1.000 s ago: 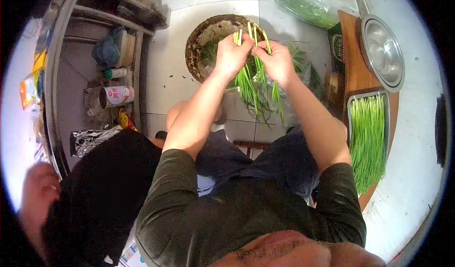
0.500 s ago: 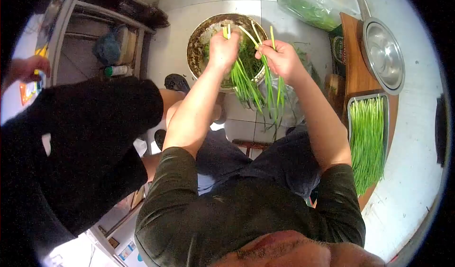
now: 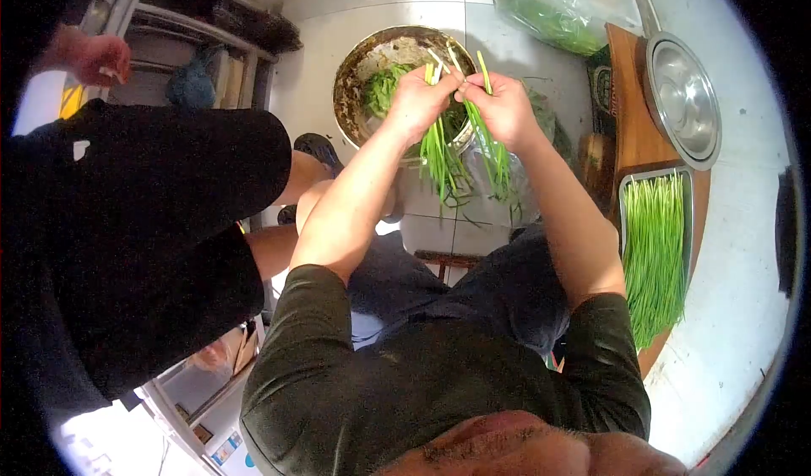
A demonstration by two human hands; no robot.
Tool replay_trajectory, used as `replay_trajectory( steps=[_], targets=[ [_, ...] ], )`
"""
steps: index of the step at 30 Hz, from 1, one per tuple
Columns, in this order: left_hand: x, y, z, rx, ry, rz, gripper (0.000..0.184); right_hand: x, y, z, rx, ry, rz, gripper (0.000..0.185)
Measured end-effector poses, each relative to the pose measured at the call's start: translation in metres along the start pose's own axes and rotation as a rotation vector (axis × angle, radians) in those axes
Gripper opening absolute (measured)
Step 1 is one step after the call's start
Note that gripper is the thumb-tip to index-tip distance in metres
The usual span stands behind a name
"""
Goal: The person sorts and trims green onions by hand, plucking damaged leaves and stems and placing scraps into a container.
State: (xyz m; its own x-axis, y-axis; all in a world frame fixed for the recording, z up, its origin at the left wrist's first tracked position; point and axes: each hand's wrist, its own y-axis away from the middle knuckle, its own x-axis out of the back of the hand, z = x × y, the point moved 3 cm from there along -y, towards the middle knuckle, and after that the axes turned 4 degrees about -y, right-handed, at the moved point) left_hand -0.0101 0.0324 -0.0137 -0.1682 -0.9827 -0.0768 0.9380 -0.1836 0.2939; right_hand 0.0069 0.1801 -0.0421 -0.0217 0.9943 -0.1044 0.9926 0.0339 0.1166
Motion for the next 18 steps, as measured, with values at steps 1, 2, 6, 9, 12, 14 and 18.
replay_trajectory(
  steps=[1, 2, 6, 9, 12, 14, 18],
  targets=[
    [0.002, -0.002, -0.005, -0.002, 0.036, 0.005, 0.016, 0.000, 0.002, -0.002, -0.002, 0.015, 0.013, 0.018],
    [0.003, -0.004, -0.008, 0.000, 0.073, 0.007, 0.018, 0.001, 0.003, -0.003, -0.009, 0.031, 0.031, 0.018],
    [0.005, -0.004, 0.000, -0.020, 0.067, 0.113, 0.022, 0.003, 0.001, -0.004, 0.012, 0.091, 0.071, 0.019],
    [0.012, -0.007, -0.006, -0.129, -0.183, 0.135, 0.022, 0.005, 0.000, -0.004, -0.019, 0.193, 0.096, 0.019],
    [0.006, -0.006, -0.006, -0.226, -0.267, 0.152, 0.022, 0.005, 0.002, -0.006, -0.019, 0.245, 0.119, 0.020],
    [0.004, -0.007, -0.006, -0.274, -0.260, 0.145, 0.022, 0.005, 0.001, -0.007, 0.017, 0.300, 0.137, 0.020],
    [0.001, 0.002, 0.012, -0.133, -0.410, 0.161, 0.016, 0.003, 0.004, -0.009, 0.020, 0.300, 0.129, 0.021]
  ],
)
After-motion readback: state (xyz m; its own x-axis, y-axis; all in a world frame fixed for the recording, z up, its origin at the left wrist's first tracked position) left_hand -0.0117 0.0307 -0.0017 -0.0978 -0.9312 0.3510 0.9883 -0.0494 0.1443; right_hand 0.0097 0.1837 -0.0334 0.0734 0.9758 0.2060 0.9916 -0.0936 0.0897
